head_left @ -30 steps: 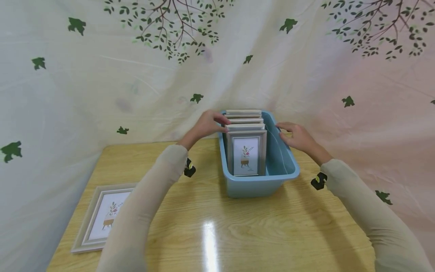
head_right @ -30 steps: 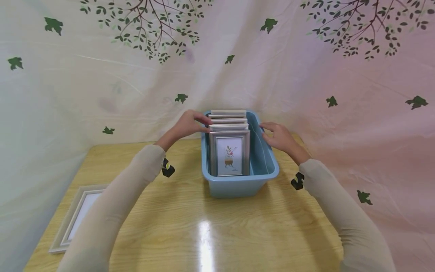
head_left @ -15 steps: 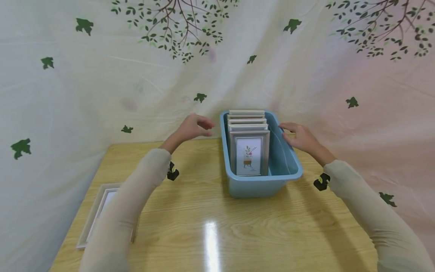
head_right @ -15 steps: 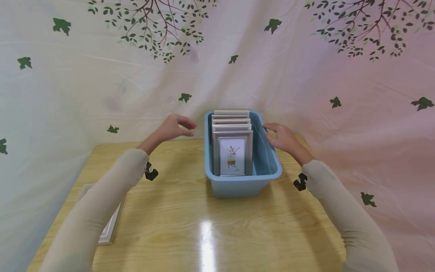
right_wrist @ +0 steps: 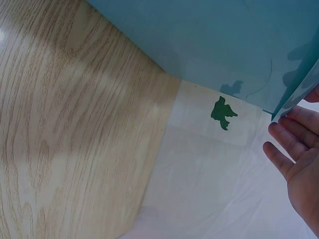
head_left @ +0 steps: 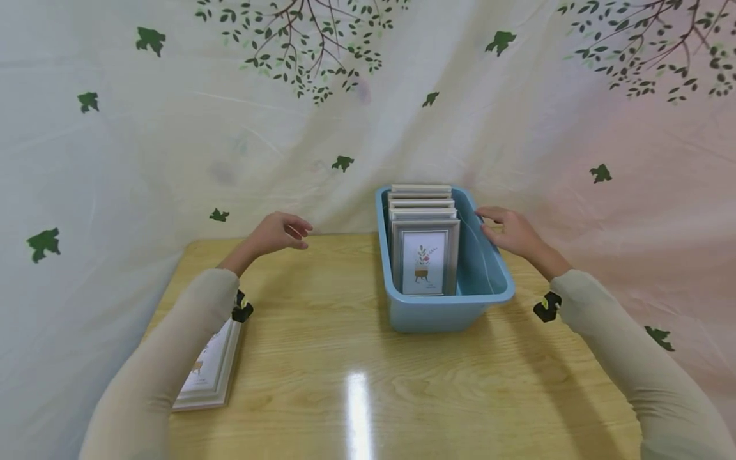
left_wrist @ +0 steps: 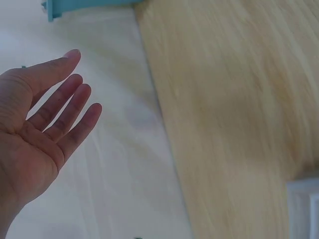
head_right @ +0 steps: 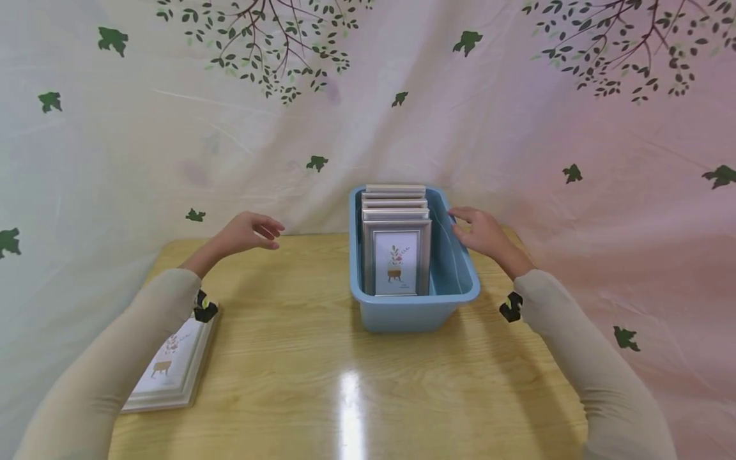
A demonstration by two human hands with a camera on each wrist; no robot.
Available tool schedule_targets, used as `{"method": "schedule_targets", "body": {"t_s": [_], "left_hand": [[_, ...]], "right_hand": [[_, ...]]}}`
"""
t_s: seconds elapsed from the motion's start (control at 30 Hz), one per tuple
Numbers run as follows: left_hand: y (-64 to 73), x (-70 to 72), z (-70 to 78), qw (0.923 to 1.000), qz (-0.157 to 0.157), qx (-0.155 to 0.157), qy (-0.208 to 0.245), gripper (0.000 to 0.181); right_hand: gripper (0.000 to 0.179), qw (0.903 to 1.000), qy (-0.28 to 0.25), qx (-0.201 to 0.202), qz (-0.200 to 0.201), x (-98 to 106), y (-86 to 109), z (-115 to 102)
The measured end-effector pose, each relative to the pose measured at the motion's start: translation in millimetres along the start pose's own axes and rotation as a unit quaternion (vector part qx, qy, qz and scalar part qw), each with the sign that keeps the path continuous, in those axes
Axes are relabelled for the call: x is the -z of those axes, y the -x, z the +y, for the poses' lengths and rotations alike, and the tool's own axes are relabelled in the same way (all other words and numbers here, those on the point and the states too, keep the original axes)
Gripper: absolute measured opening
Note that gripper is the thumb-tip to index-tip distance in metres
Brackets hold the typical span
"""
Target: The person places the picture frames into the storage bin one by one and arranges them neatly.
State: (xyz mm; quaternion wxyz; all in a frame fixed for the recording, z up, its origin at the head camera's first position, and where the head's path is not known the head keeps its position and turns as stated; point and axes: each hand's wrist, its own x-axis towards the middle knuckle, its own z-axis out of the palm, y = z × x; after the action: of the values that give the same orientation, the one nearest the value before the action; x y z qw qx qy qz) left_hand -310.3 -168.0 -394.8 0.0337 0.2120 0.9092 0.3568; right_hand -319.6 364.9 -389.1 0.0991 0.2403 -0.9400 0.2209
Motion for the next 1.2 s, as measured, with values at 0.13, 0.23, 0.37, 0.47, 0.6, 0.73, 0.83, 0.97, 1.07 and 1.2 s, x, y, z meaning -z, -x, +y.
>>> {"method": "schedule_targets", "body": {"t_s": [0.13, 0.23, 0.37, 0.47, 0.6, 0.73, 0.83, 0.97, 1.07, 1.2], "left_hand": [[17.1, 7.4, -18.4, 0.9998, -0.008, 0.015, -0.012, 0.039], [30.6, 12.1, -29.9, 0.9994, -0.018, 0.026, -0.016, 0.039], [50.2, 16.4, -45.3, 0.9982, -0.036, 0.046, -0.016, 0.039], [64.7, 18.3, -61.1, 0.997, -0.046, 0.062, -0.005, 0.04], [83.1, 21.6, -85.0, 0.9954, -0.059, 0.075, -0.005, 0.043], [102.9, 28.4, -101.5, 0.9945, -0.058, 0.079, -0.036, 0.045], [118.4, 35.8, -108.0, 0.9935, -0.049, 0.086, -0.056, 0.046], [136.2, 45.1, -115.8, 0.993, -0.049, 0.096, -0.049, 0.049], [146.3, 50.3, -123.1, 0.9916, -0.055, 0.108, -0.045, 0.05], [156.3, 55.6, -132.1, 0.9868, -0.069, 0.134, -0.06, 0.05]], "right_hand": [[0.047, 1.0, 0.003, 0.005, 0.006, 1, -0.9, 2], [0.047, 1.0, 0.003, 0.004, 0.006, 1, -1.9, 2], [0.047, 1.0, 0.001, 0.0, 0.003, 1, -2.5, 1], [0.047, 1.0, -0.007, -0.004, 0.003, 1, -2.4, 0], [0.045, 0.9999, -0.013, -0.001, 0.008, 1, -3.8, 2], [0.045, 0.9999, -0.012, 0.001, 0.012, 0, -5.5, 3], [0.045, 0.9998, -0.014, -0.003, 0.014, -1, -5.9, 2], [0.045, 0.9998, -0.015, -0.007, 0.014, -2, -6.0, 3], [0.046, 0.9997, -0.016, -0.01, 0.015, -3, -6.0, 3], [0.046, 0.9997, -0.018, -0.007, 0.016, -3, -5.3, 1]]}}
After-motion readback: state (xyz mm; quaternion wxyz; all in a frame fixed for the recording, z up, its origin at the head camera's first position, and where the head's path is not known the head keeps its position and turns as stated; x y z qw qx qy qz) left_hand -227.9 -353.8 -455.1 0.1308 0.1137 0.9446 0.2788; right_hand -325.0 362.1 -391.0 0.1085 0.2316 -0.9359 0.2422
